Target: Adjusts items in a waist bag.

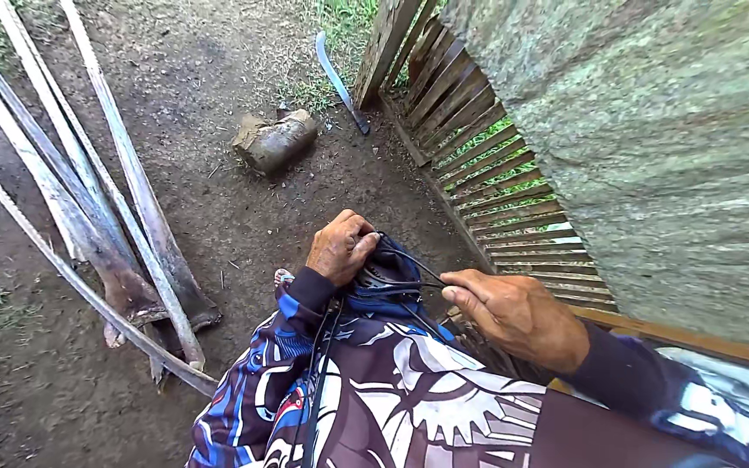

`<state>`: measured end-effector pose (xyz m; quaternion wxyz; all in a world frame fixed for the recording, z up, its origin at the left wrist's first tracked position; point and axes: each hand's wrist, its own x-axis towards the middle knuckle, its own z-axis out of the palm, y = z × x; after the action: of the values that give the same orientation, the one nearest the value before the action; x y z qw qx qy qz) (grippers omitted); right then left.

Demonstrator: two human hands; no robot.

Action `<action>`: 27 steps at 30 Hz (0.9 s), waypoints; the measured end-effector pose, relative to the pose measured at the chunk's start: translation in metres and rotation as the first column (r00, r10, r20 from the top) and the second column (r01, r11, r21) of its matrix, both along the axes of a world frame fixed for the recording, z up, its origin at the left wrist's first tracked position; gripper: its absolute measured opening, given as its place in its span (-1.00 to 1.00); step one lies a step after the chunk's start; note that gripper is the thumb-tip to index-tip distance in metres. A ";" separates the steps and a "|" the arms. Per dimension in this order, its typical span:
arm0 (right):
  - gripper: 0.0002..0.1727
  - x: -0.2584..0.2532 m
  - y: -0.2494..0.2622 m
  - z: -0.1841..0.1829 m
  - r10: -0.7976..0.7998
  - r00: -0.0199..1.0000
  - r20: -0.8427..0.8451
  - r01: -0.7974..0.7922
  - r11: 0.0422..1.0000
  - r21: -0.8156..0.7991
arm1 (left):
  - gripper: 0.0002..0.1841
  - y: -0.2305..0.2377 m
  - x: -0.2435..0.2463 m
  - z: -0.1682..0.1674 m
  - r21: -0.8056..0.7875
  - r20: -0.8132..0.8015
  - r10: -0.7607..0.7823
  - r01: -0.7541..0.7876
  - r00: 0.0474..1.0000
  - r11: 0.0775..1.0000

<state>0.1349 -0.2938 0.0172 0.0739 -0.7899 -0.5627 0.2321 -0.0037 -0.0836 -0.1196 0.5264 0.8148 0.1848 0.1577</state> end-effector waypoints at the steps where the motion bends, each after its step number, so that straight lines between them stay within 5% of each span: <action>1: -0.46 0.000 0.000 0.006 0.002 1.000 -0.017 -0.002 1.000 -0.024 | -0.86 0.001 0.002 0.000 0.006 0.020 -0.001 0.001 1.000 1.000; 14: -0.54 -0.017 0.011 0.015 -0.031 0.986 0.165 0.036 0.999 -0.026 | -0.89 -0.002 0.003 0.018 0.056 0.138 -0.050 0.043 0.989 0.998; 19: -0.64 -0.028 0.029 0.000 -0.052 0.993 0.102 0.071 0.977 -0.199 | -0.90 -0.007 0.001 0.021 0.071 0.184 -0.094 0.082 0.978 0.994; 23: -0.62 -0.026 0.052 -0.020 -0.120 0.992 0.047 0.128 0.870 -0.476 | -0.92 -0.004 -0.004 0.022 0.095 0.164 -0.154 0.140 0.974 0.986; 27: -0.53 -0.024 0.041 -0.037 -0.160 0.986 0.054 0.168 0.932 -0.321 | -0.85 -0.016 -0.007 0.018 0.085 0.038 -0.249 0.245 0.968 0.966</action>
<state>0.1111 -0.2529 -0.0201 -0.0455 -0.8385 -0.4499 0.3041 -0.0105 -0.1001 -0.1017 0.5134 0.8477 0.0625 0.1180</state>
